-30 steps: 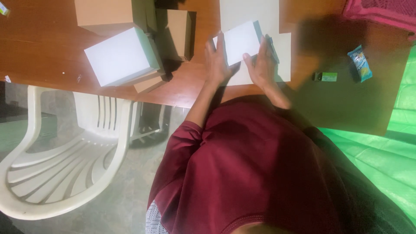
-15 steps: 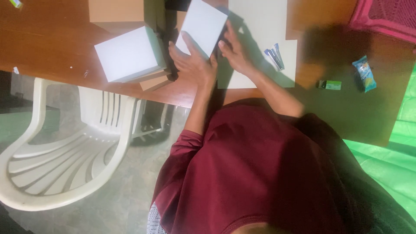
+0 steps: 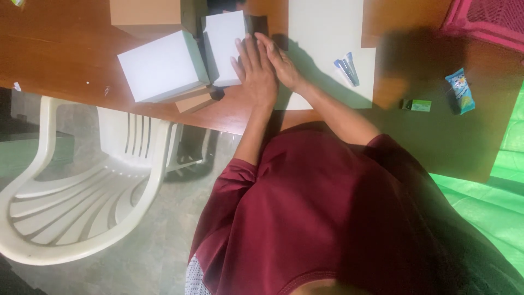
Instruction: The person assembles a white cardboard box by folding its flaps and securing them with a stapler, then repeats the process with a second sheet of cardboard.
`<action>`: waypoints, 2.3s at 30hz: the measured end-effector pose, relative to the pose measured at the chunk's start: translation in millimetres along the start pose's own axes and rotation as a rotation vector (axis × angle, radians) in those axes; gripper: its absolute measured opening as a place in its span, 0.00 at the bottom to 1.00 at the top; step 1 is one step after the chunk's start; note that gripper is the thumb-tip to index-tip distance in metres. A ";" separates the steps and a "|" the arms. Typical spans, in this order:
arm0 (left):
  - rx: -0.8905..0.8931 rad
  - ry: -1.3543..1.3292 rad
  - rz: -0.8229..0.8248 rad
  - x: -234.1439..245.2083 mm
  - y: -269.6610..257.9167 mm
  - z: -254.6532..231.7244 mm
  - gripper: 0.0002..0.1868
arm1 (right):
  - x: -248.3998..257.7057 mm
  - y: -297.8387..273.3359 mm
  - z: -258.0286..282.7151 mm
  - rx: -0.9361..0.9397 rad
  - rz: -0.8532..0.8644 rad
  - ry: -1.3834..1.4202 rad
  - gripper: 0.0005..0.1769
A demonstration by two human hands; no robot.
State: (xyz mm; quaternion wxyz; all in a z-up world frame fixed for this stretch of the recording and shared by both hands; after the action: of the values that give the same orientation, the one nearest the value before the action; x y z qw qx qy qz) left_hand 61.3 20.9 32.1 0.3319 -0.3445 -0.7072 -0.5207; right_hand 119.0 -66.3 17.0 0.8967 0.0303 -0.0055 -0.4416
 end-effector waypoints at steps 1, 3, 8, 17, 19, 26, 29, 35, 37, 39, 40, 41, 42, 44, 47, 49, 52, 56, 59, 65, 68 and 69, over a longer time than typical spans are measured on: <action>-0.003 0.006 0.021 -2.6 -0.6 0.9 0.27 | 1.8 -0.3 -4.6 0.000 -0.024 0.061 0.38; -0.008 0.018 0.062 -3.7 0.1 2.8 0.26 | 8.0 -4.1 -16.2 0.001 -0.069 0.180 0.36; -0.017 0.092 0.116 7.3 4.8 3.1 0.28 | 61.1 -43.1 -39.4 -0.250 -0.370 -0.573 0.26; -0.058 -0.005 0.240 22.3 3.9 -24.0 0.34 | 153.0 -89.4 -23.9 -0.056 -0.530 -1.243 0.23; -0.139 0.013 0.246 16.9 -2.7 -32.1 0.34 | 165.8 -81.2 -21.6 -0.121 -0.476 -1.199 0.24; -0.321 -0.092 0.501 4.7 -39.9 -52.8 0.37 | 204.5 -7.5 -40.4 -0.178 -0.244 -1.415 0.24; -0.318 -0.139 0.548 6.5 -42.1 -53.6 0.36 | 218.2 22.2 -51.1 -0.199 -0.196 -1.449 0.28; -0.287 -0.217 0.557 10.3 -36.6 -50.3 0.36 | 234.6 36.1 -60.4 -0.304 -0.196 -1.319 0.35; -0.272 -0.243 0.535 8.5 -37.6 -50.6 0.34 | 239.4 28.8 -69.9 -0.397 -0.233 -1.242 0.32; -0.243 -0.315 0.500 4.8 -37.1 -52.8 0.34 | 225.6 25.1 -74.0 -0.099 -0.268 -1.440 0.35; -0.251 -0.309 0.488 3.9 -37.8 -54.3 0.34 | 220.2 22.1 -70.1 0.055 -0.287 -1.533 0.36; -0.261 -0.304 0.474 2.3 -37.6 -55.9 0.34 | 214.4 14.2 -66.9 0.045 -0.252 -1.521 0.33; -0.270 -0.299 0.459 0.6 -37.7 -57.7 0.34 | 198.5 -0.3 -62.5 0.034 -0.216 -1.507 0.29; -0.257 -0.313 0.504 -4.8 -40.3 -59.5 0.36 | 164.0 -21.1 -45.0 -0.002 -0.165 -1.491 0.22; -0.268 -0.313 0.512 -15.3 -44.9 -58.9 0.38 | 121.3 -41.6 -11.5 -0.029 -0.128 -1.492 0.17; -0.268 -0.308 0.524 -24.4 -47.2 -57.1 0.40 | 101.2 -53.9 5.8 0.008 -0.070 -1.445 0.15; -0.244 -0.291 0.588 -35.2 -47.7 -53.0 0.44 | 95.3 -53.7 21.1 0.188 -0.105 -1.284 0.14; -0.188 -0.266 0.725 -38.5 -38.7 -55.6 0.47 | 124.4 -33.6 18.0 0.313 -0.311 -1.278 0.11; -0.201 -0.197 0.825 -37.2 -30.1 -63.1 0.50 | 180.4 -4.8 -13.8 0.098 -0.398 -1.430 0.13; -0.177 -0.173 1.012 -36.6 -23.6 -63.8 0.51 | 299.2 46.6 -85.0 -0.123 -0.527 -1.537 0.23; -0.180 -0.202 1.037 -33.9 -17.9 -63.3 0.50 | 330.5 62.9 -93.0 -0.392 -0.443 -1.379 0.33; -0.175 -0.211 1.050 -32.1 -16.7 -63.2 0.50 | 335.2 67.1 -90.5 -0.368 -0.445 -1.380 0.37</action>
State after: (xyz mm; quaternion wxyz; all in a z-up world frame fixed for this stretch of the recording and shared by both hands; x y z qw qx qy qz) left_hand 71.8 -48.3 12.0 0.4448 -0.7283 -0.4234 -0.3041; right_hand 379.9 -286.6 -75.1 0.5695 -0.4039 -0.4864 -0.5253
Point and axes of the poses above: each hand's wrist, its own y-axis towards the middle knuckle, its own x-axis out of the back of the hand, z = x × y, the point moved 3 cm from there along y, towards the middle knuckle
